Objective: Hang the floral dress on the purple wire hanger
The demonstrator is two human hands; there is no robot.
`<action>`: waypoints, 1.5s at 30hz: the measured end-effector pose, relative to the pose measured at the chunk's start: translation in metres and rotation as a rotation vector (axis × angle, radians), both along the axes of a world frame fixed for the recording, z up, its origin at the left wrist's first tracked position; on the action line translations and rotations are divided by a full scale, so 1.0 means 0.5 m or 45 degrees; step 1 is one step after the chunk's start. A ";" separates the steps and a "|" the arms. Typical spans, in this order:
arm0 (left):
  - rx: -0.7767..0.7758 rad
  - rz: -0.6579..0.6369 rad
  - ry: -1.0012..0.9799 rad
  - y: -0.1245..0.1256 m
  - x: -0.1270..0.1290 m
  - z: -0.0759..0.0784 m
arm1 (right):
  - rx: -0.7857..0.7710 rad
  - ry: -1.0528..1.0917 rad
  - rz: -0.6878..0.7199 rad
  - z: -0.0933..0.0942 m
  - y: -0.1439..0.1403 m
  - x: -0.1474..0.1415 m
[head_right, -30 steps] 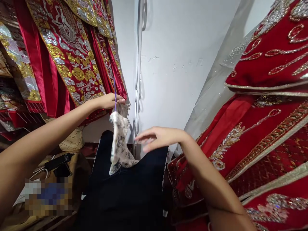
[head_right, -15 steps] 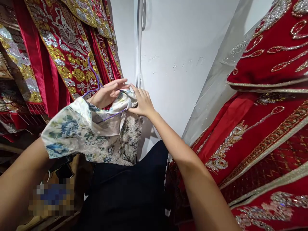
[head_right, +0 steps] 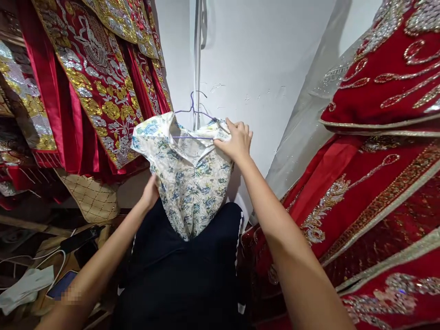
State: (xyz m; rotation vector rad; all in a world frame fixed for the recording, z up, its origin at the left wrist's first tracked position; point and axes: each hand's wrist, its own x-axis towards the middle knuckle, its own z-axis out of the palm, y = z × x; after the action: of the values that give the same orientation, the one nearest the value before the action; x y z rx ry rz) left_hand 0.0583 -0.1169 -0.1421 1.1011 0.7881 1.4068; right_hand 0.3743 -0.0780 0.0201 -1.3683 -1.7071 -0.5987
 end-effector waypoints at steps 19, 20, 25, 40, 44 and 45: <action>-0.055 -0.108 -0.032 -0.110 0.091 -0.127 | -0.824 1.231 0.772 -0.437 -0.176 -0.223; -0.053 -0.087 -0.015 -0.110 0.089 -0.131 | -0.825 1.248 0.816 -0.436 -0.173 -0.217; 0.066 0.582 0.323 -0.112 0.086 -0.183 | -0.831 1.340 0.813 -0.440 -0.177 -0.187; 0.781 0.411 0.761 -0.116 0.163 -0.232 | -1.088 1.389 0.935 -0.412 -0.214 -0.208; 0.786 0.325 0.732 -0.125 0.187 -0.214 | -1.027 1.460 0.882 -0.284 -0.152 -0.155; 0.792 0.303 0.724 -0.127 0.195 -0.211 | -0.990 1.451 0.900 -0.240 -0.130 -0.149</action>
State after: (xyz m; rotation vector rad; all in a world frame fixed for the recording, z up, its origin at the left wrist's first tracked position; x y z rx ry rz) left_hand 0.1555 -0.1803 -0.2478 1.9996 0.9230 1.6086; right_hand 0.2998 -0.1428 -0.0998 -1.0572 -1.2567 1.1536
